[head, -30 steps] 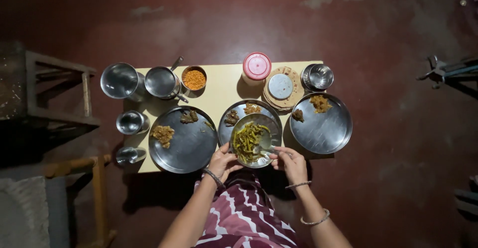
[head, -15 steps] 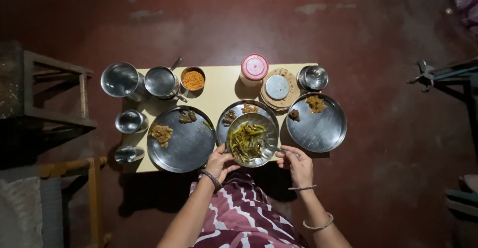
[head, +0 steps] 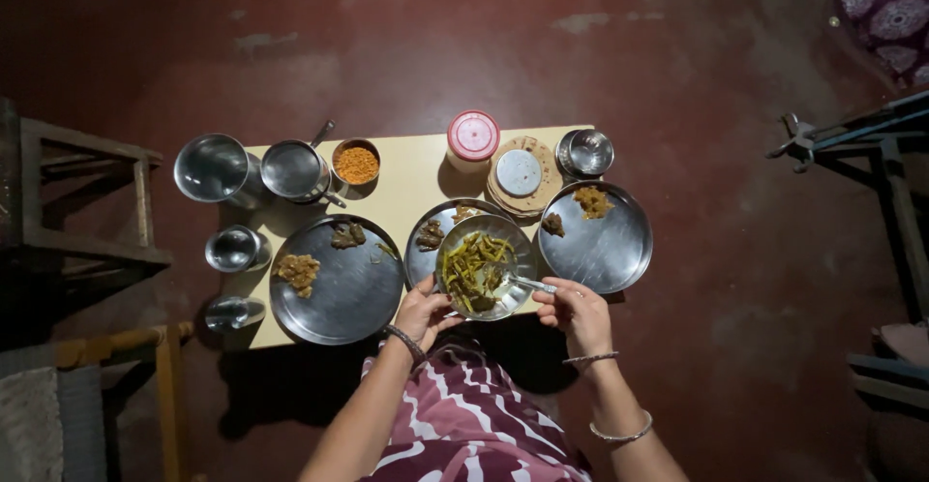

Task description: The person is serving various food items from bowls and containers onto several metal plates on a table.

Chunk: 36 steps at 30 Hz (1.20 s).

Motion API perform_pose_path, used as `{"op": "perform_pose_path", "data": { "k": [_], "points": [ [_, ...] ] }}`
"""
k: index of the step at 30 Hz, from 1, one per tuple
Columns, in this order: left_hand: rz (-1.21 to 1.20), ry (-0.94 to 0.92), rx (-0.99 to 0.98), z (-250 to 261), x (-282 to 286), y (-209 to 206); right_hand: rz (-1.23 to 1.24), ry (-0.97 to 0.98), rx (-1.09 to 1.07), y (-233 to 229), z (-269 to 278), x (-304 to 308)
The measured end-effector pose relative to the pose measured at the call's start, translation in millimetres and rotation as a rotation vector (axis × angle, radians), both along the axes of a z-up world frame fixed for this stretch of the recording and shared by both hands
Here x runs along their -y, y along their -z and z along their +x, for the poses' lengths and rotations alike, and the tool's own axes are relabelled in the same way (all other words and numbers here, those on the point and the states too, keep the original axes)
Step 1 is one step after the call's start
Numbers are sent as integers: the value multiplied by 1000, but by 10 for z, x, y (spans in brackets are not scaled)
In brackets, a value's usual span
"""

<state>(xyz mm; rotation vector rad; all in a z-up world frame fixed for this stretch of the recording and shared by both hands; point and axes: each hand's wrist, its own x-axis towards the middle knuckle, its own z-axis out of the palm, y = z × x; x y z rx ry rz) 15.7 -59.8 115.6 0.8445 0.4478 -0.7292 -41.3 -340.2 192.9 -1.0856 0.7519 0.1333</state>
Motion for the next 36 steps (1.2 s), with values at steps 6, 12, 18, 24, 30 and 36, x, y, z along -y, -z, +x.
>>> {"op": "perform_pose_path", "data": {
  "k": [6, 12, 18, 24, 30, 36],
  "points": [
    [-5, 8, 24, 21, 137, -21, 64, 34, 31, 70, 28, 208],
    [-28, 15, -10, 85, 278, -57, 77, 28, 29, 45, 88, 385],
    [16, 45, -43, 208, 388, -115, 33, 101, 13, -19, 115, 496],
    [41, 143, -78, 362, 398, -54, 32, 196, 22, -25, 84, 499],
    [44, 261, -85, 516, 475, -42, 65, 313, 35, 20, 39, 513],
    [67, 331, -88, 600, 677, 24, 105, 444, -16, 173, 7, 748]
  ]
}}
